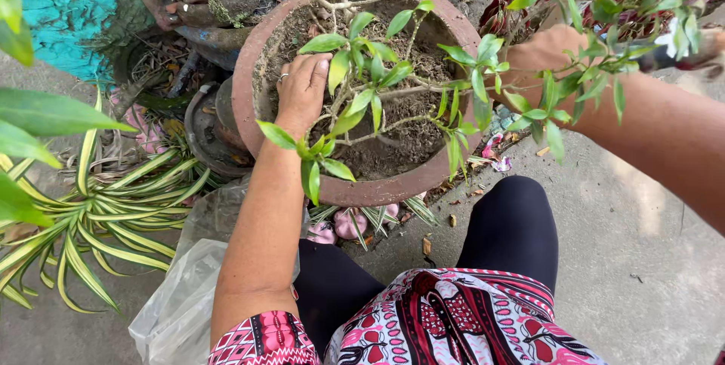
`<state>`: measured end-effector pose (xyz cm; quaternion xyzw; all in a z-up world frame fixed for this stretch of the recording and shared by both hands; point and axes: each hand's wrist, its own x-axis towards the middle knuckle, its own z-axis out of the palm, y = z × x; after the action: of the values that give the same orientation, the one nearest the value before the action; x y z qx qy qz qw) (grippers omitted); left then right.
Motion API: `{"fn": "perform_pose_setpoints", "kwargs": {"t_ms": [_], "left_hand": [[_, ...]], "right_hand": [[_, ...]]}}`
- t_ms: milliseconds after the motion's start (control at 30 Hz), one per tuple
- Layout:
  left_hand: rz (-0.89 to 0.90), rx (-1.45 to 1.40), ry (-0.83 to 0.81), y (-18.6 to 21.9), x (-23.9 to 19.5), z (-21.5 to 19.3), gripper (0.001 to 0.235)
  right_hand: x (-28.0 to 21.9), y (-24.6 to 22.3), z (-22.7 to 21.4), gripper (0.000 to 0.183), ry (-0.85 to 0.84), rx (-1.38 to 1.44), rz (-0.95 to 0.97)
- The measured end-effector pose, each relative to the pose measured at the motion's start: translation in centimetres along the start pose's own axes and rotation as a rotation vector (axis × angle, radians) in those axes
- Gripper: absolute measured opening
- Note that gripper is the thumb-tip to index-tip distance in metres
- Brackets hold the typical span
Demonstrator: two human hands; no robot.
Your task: The person uses a large knife to loosen soil in a potted plant, removes debris by hand, and adds fresh soil from a plastic bag to the pot.
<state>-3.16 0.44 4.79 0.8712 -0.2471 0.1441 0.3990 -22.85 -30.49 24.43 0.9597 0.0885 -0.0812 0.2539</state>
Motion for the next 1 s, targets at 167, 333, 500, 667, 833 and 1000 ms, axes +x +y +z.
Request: {"fn": "perform_pose_setpoints", "kwargs": {"t_ms": [167, 333, 500, 667, 833, 1000], "left_hand": [[-0.006, -0.011, -0.025, 0.4, -0.3, -0.1, 0.034], [-0.038, 0.093, -0.067, 1.0, -0.1, 0.1, 0.037], [-0.038, 0.084, -0.104, -0.4, -0.8, 0.5, 0.034], [-0.004, 0.032, -0.082, -2.0, 0.5, 1.1, 0.029], [0.126, 0.100, -0.022, -2.9, 1.1, 1.2, 0.032], [0.140, 0.054, 0.056, -2.7, 0.3, 1.1, 0.026]], "right_hand": [[-5.8, 0.9, 0.7, 0.040, 0.227, -0.235, -0.094], [-5.0, 0.1, 5.1, 0.056, 0.031, -0.744, -0.252], [-4.0, 0.2, 8.5, 0.053, 0.290, 0.095, -0.284], [-3.1, -0.6, 6.2, 0.031, -0.136, 0.270, 0.143], [-4.4, 1.9, 2.3, 0.027, 0.093, 0.154, 0.041], [-6.4, -0.2, 1.2, 0.022, -0.053, -0.153, -0.123]]}}
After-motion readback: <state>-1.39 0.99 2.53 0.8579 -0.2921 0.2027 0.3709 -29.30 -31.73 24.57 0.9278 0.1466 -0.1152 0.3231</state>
